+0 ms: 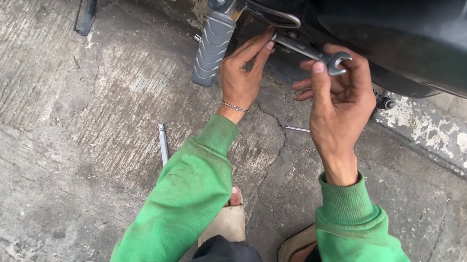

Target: Repairing the chassis of a motorcycle using various hand tools like wrenches and screwdrivers.

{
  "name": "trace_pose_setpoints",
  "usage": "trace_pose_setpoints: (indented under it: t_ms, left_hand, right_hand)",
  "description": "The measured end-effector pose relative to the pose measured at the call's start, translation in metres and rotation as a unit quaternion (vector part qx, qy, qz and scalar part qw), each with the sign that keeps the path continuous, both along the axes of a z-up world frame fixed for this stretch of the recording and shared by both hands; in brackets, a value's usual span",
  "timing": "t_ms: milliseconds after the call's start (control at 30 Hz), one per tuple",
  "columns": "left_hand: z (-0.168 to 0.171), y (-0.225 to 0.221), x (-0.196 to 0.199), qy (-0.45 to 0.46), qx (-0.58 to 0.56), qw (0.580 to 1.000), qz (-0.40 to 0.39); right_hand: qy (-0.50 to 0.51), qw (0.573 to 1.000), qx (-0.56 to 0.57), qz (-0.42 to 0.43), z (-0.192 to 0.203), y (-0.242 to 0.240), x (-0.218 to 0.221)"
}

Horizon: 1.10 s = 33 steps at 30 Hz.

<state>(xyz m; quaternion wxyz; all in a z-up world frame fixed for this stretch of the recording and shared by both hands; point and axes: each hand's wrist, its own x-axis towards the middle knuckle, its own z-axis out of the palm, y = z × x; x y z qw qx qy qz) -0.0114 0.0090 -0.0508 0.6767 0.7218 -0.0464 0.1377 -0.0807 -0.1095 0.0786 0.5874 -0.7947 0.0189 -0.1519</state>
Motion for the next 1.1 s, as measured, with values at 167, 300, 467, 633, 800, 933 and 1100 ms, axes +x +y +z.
trace_pose_setpoints:
  t_ms: [167,300,467,633,800,933,1100]
  left_hand:
    - [0.005,0.002,0.000,-0.015,0.024,1.000,0.001]
    - [-0.005,0.007,0.011,-0.026,0.058,0.998,-0.025]
    - [-0.006,0.000,0.008,-0.013,0.007,1.000,-0.011]
    - [-0.014,0.000,0.010,-0.013,-0.024,1.000,-0.008]
    - [-0.023,0.000,0.017,-0.041,-0.101,0.991,-0.073]
    - [-0.011,-0.001,0.013,-0.053,-0.034,0.998,-0.024]
    - [-0.012,0.003,0.009,-0.045,0.025,0.998,-0.039]
  right_hand:
    - [-0.009,1.000,-0.026,-0.010,0.006,0.005,0.003]
    - [-0.010,0.999,-0.020,-0.042,-0.004,-0.001,0.000]
    - [-0.002,1.000,-0.025,-0.016,-0.010,-0.003,-0.006]
    - [0.008,0.999,-0.052,-0.001,-0.004,0.000,-0.005]
    - [-0.002,0.998,-0.065,0.011,-0.014,0.001,-0.011]
    - [0.029,0.999,-0.022,-0.014,-0.006,0.009,-0.012]
    - [0.023,1.000,0.007,-0.002,-0.011,0.002,-0.012]
